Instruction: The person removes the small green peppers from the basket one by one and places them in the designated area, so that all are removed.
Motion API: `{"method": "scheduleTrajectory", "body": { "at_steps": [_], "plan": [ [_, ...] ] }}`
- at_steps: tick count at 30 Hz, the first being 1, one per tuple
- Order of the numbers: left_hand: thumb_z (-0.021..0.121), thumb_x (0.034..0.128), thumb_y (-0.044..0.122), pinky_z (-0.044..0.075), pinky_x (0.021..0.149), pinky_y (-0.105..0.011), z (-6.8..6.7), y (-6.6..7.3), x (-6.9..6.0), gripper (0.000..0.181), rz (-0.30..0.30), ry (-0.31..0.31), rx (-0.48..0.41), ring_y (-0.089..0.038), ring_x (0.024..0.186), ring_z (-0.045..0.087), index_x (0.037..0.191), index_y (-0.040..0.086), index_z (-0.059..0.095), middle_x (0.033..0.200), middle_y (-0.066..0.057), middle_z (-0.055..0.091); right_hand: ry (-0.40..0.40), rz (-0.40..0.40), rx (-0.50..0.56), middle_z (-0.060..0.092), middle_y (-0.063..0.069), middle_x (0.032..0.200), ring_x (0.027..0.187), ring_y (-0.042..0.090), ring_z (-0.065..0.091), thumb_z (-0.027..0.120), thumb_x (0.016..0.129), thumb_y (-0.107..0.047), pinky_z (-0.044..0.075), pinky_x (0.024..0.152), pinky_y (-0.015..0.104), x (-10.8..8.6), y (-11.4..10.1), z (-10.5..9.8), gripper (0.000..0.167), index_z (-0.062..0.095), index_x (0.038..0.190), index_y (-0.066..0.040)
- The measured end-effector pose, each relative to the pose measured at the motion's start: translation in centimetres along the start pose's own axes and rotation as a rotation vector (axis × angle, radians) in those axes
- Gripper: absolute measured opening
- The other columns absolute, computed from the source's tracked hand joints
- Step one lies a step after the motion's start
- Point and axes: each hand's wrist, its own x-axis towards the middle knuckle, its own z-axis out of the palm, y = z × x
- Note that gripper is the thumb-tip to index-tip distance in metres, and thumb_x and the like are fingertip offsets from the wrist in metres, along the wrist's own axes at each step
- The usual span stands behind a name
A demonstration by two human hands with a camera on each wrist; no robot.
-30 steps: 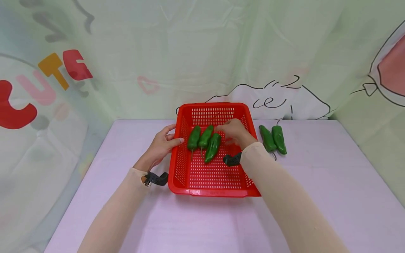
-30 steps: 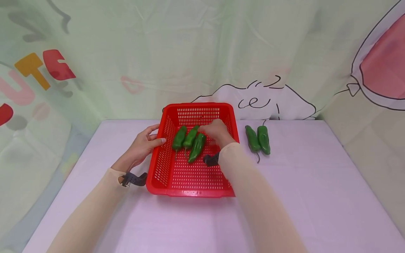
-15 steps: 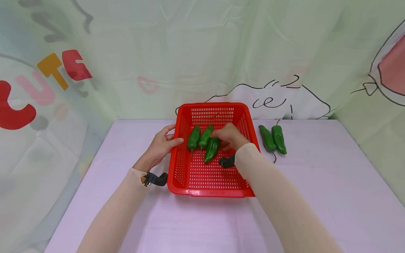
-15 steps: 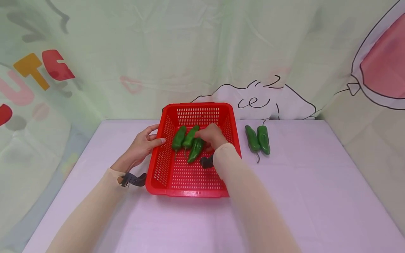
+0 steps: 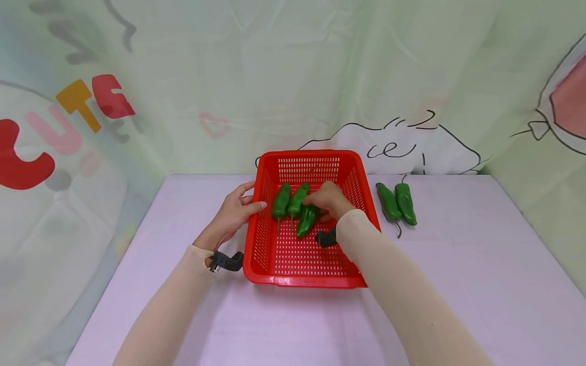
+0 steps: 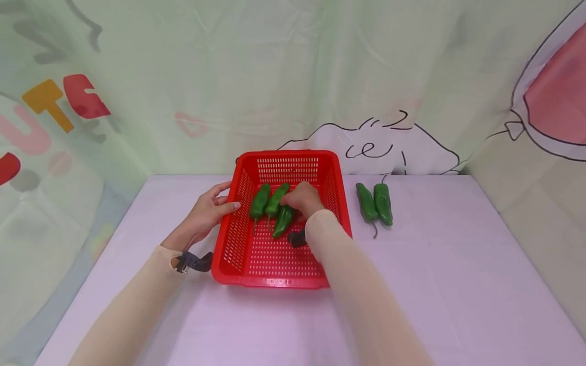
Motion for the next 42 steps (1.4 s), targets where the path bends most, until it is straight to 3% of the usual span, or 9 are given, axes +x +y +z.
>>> {"method": "scheduleTrajectory", "body": {
  "at_steps": [7, 26, 42],
  "plan": [
    [0.07, 0.1005, 0.018, 0.062, 0.09, -0.044, 0.1, 0.0, -0.2, 0.072, -0.001, 0.007, 0.0, -0.033, 0.117, 0.071, 0.163, 0.02, 0.033, 0.146, -0.017, 0.061, 0.033, 0.015, -0.055, 0.066, 0.021, 0.115, 0.1, 0.034, 0.074, 0.075, 0.095, -0.018, 0.064, 0.085, 0.047, 0.2, -0.1, 0.4, 0.038, 0.059, 0.12, 0.006],
    [0.07, 0.1006, 0.018, 0.062, 0.09, -0.043, 0.1, 0.0, -0.2, 0.072, -0.001, 0.013, 0.003, -0.032, 0.116, 0.071, 0.163, 0.021, 0.033, 0.146, -0.016, 0.061, 0.05, -0.029, -0.03, 0.069, 0.021, 0.113, 0.096, 0.035, 0.077, 0.074, 0.095, -0.016, 0.065, 0.08, 0.042, -0.3, -0.3, 0.0, 0.03, 0.064, 0.115, 0.004],
    [0.068, 0.1018, 0.016, 0.062, 0.09, -0.045, 0.1, 0.1, -0.2, 0.07, -0.001, -0.006, -0.012, -0.036, 0.116, 0.071, 0.163, 0.018, 0.033, 0.143, -0.021, 0.062, 0.035, -0.124, -0.002, 0.069, 0.02, 0.115, 0.094, 0.03, 0.076, 0.072, 0.096, -0.015, 0.064, 0.083, 0.041, -1.8, -1.0, -2.3, 0.025, 0.068, 0.112, 0.004]
  ]
}}
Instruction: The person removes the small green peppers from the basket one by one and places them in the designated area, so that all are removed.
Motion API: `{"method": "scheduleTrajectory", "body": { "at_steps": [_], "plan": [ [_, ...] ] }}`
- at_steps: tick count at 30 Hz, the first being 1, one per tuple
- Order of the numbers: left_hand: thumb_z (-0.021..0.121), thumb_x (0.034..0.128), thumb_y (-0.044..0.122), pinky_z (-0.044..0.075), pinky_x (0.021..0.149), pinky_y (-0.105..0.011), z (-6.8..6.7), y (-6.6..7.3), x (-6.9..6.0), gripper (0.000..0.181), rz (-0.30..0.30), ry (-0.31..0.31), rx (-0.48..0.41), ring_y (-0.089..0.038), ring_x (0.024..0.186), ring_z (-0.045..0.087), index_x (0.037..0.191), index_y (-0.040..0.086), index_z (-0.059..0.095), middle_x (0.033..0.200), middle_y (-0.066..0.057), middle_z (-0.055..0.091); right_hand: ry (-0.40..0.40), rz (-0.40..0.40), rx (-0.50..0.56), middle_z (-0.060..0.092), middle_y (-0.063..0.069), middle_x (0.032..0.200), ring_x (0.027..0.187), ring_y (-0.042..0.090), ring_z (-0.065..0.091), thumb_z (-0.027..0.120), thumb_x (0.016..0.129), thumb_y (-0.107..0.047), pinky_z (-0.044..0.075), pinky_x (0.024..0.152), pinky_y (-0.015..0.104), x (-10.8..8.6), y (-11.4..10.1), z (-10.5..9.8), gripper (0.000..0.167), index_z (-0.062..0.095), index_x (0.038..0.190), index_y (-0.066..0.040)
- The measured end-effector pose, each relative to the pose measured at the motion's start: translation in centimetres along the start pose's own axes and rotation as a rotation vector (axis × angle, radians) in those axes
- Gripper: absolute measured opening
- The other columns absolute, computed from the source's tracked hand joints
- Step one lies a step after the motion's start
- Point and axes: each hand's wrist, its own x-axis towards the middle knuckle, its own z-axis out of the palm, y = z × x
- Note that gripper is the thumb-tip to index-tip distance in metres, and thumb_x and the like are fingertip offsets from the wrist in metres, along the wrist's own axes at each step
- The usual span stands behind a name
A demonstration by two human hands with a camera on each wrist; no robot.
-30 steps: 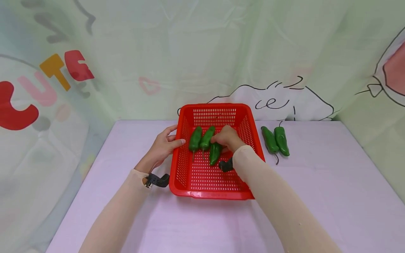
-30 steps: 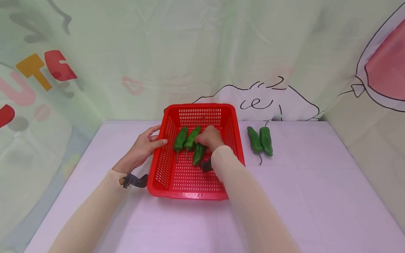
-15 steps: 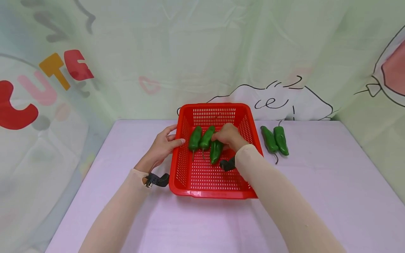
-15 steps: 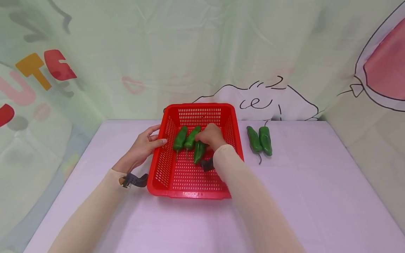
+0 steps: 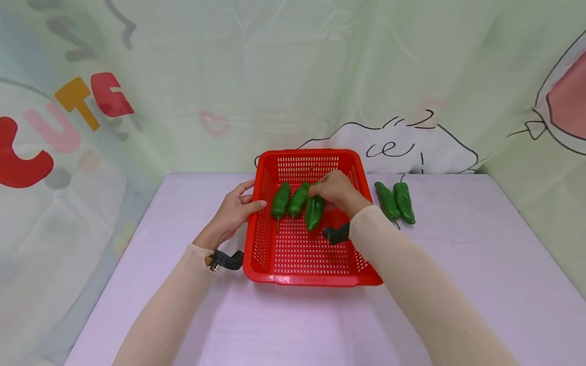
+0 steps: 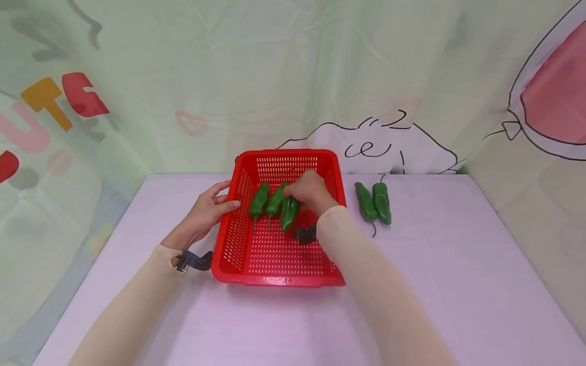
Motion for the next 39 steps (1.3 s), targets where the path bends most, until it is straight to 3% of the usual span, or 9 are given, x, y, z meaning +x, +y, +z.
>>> {"method": "scheduleTrajectory", "body": {
  "at_steps": [6, 12, 25, 39],
  "plan": [
    [0.068, 0.1017, 0.017, 0.062, 0.09, -0.045, 0.0, 0.0, 0.0, 0.071, 0.002, -0.002, 0.001, -0.036, 0.116, 0.071, 0.163, 0.018, 0.033, 0.143, -0.021, 0.062, -0.007, -0.014, 0.006, 0.066, 0.02, 0.119, 0.092, 0.026, 0.073, 0.071, 0.097, -0.016, 0.062, 0.091, 0.045, -0.5, -0.1, -1.0, 0.031, 0.067, 0.119, 0.005],
    [0.069, 0.1014, 0.018, 0.062, 0.091, -0.044, -0.1, 0.0, -0.2, 0.071, -0.002, 0.009, 0.005, -0.034, 0.116, 0.071, 0.163, 0.019, 0.033, 0.142, -0.017, 0.063, -0.022, -0.012, 0.015, 0.064, 0.019, 0.123, 0.094, 0.027, 0.073, 0.069, 0.099, -0.018, 0.063, 0.09, 0.044, -1.3, -0.4, -1.7, 0.034, 0.064, 0.125, 0.004],
    [0.067, 0.1021, 0.017, 0.062, 0.09, -0.045, -0.1, 0.0, -0.1, 0.07, 0.002, 0.002, 0.002, -0.036, 0.116, 0.071, 0.163, 0.018, 0.033, 0.143, -0.02, 0.062, -0.048, -0.05, 0.09, 0.062, 0.018, 0.121, 0.09, 0.021, 0.072, 0.065, 0.101, -0.014, 0.062, 0.093, 0.045, -1.9, -0.7, -3.8, 0.034, 0.064, 0.127, 0.007],
    [0.07, 0.1008, 0.019, 0.062, 0.09, -0.043, 0.1, 0.0, -0.1, 0.072, 0.009, 0.008, 0.011, -0.033, 0.115, 0.072, 0.163, 0.019, 0.033, 0.142, -0.017, 0.063, -0.037, -0.026, 0.094, 0.056, 0.021, 0.13, 0.102, 0.028, 0.069, 0.064, 0.102, -0.019, 0.061, 0.095, 0.044, -2.8, -0.7, -6.2, 0.043, 0.058, 0.136, 0.007]
  ]
}}
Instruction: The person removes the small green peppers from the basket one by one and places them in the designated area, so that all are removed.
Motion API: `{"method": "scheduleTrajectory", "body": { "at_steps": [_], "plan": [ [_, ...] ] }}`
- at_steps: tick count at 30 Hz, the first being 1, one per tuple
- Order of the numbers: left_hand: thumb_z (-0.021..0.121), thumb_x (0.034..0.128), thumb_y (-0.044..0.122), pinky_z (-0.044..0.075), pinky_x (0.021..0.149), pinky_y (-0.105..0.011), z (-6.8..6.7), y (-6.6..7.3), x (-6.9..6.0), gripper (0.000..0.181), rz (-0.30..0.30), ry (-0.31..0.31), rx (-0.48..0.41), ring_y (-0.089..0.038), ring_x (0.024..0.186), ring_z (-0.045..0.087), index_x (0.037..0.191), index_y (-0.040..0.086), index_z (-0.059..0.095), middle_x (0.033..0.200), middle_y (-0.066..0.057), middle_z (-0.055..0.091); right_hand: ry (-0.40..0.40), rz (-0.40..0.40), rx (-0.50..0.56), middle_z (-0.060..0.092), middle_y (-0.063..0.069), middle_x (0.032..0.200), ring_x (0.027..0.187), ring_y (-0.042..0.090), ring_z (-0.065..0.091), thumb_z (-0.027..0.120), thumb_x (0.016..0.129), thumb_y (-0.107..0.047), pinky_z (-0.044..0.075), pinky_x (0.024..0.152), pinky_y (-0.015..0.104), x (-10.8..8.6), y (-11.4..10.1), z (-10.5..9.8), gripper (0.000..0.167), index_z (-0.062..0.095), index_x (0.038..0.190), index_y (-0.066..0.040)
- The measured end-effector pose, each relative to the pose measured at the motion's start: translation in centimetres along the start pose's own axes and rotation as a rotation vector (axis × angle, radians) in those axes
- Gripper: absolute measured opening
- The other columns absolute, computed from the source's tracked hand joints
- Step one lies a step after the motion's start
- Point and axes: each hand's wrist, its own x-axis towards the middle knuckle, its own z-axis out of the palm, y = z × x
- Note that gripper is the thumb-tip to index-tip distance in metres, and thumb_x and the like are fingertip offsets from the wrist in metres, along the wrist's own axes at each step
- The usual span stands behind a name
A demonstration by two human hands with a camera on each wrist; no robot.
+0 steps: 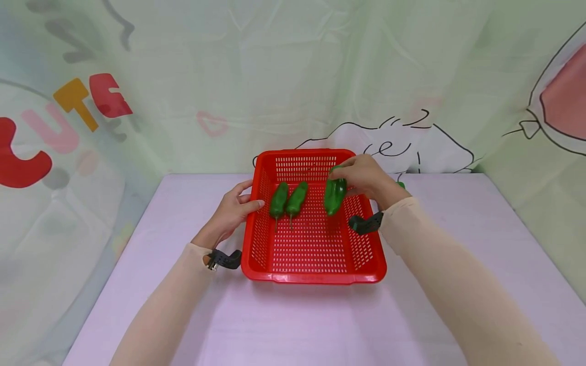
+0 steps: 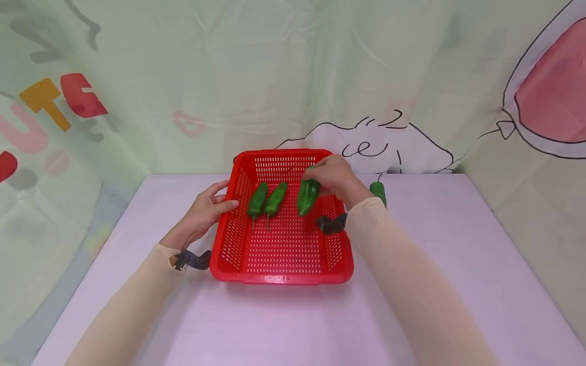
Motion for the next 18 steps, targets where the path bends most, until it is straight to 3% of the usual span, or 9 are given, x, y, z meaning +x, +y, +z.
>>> {"method": "scheduleTrajectory", "body": {
  "at_steps": [9, 18],
  "plan": [
    [0.07, 0.1006, 0.02, 0.062, 0.091, -0.044, 0.0, 0.0, -0.1, 0.072, -0.005, 0.004, 0.009, -0.033, 0.115, 0.072, 0.163, 0.02, 0.033, 0.143, -0.016, 0.063, 0.028, 0.007, -0.001, 0.054, 0.021, 0.133, 0.102, 0.026, 0.068, 0.065, 0.102, -0.022, 0.062, 0.091, 0.04, -0.2, 0.1, -1.3, 0.049, 0.053, 0.139, 0.008],
    [0.07, 0.1007, 0.019, 0.062, 0.09, -0.044, 0.0, 0.0, 0.0, 0.072, -0.002, 0.003, 0.003, -0.033, 0.115, 0.072, 0.163, 0.02, 0.033, 0.143, -0.016, 0.063, 0.027, 0.015, 0.007, 0.046, 0.022, 0.14, 0.116, 0.033, 0.054, 0.064, 0.103, -0.023, 0.057, 0.101, 0.044, -0.6, 0.3, -2.7, 0.054, 0.048, 0.144, 0.007]
  ]
}}
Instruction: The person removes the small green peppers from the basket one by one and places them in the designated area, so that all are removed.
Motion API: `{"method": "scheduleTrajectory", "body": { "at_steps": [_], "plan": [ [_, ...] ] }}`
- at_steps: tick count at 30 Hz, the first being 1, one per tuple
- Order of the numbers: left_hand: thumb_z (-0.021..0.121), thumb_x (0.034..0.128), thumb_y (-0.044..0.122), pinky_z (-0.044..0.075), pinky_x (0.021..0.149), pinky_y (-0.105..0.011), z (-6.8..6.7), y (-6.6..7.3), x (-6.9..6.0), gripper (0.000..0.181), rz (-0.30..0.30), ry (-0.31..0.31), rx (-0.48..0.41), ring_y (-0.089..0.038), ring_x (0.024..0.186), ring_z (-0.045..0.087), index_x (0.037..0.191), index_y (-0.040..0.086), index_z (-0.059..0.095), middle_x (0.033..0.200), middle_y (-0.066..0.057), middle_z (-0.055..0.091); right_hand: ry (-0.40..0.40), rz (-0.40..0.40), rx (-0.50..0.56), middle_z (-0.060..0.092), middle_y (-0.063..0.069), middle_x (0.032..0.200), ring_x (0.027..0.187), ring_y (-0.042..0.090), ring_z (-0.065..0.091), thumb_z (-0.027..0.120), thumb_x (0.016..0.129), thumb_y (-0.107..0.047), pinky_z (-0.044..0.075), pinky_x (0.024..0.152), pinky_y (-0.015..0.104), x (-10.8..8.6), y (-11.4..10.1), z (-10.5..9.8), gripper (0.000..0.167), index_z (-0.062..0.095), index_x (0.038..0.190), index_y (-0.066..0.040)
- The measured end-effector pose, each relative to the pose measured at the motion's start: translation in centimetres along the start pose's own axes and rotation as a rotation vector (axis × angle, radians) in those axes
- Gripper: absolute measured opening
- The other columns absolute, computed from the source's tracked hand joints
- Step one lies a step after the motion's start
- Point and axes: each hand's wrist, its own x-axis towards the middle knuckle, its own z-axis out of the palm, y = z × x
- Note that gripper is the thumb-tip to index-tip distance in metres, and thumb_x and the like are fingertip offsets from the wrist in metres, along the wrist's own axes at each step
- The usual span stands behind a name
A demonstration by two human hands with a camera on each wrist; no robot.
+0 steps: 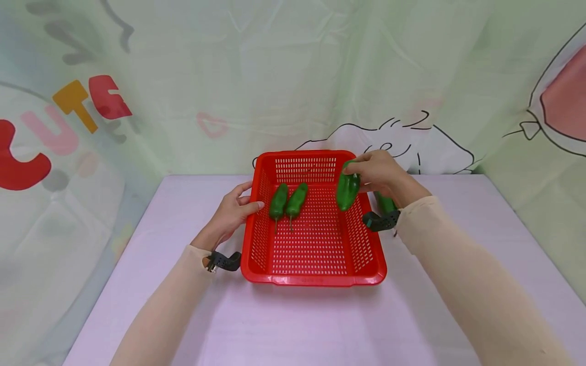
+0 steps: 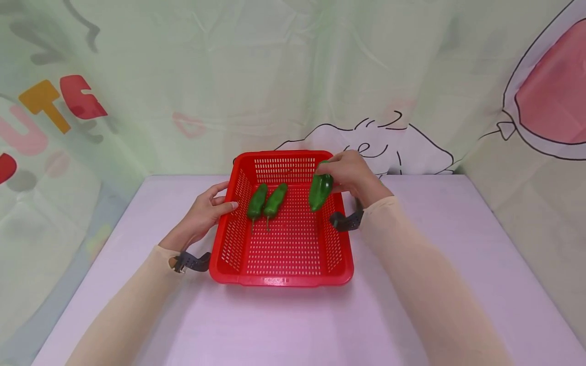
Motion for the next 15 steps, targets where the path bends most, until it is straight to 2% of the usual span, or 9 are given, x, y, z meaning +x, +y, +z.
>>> {"method": "scheduleTrajectory", "body": {
  "at_steps": [9, 15],
  "plan": [
    [0.068, 0.1016, 0.016, 0.063, 0.088, -0.045, -0.1, -0.2, 0.4, 0.07, 0.005, -0.01, -0.002, -0.037, 0.114, 0.072, 0.162, 0.016, 0.034, 0.14, -0.022, 0.063, 0.004, -0.023, -0.023, 0.043, 0.024, 0.148, 0.122, 0.038, 0.055, 0.064, 0.102, -0.028, 0.057, 0.101, 0.046, 0.0, 0.8, -1.7, 0.065, 0.041, 0.152, 0.007],
    [0.068, 0.1019, 0.016, 0.062, 0.089, -0.045, -0.2, -0.2, 0.4, 0.069, 0.004, -0.012, -0.002, -0.036, 0.114, 0.072, 0.162, 0.016, 0.033, 0.141, -0.022, 0.062, 0.012, -0.027, -0.027, 0.041, 0.026, 0.15, 0.124, 0.041, 0.053, 0.062, 0.103, -0.027, 0.055, 0.103, 0.049, -0.2, 1.3, -2.8, 0.064, 0.041, 0.151, 0.009]
  ]
}}
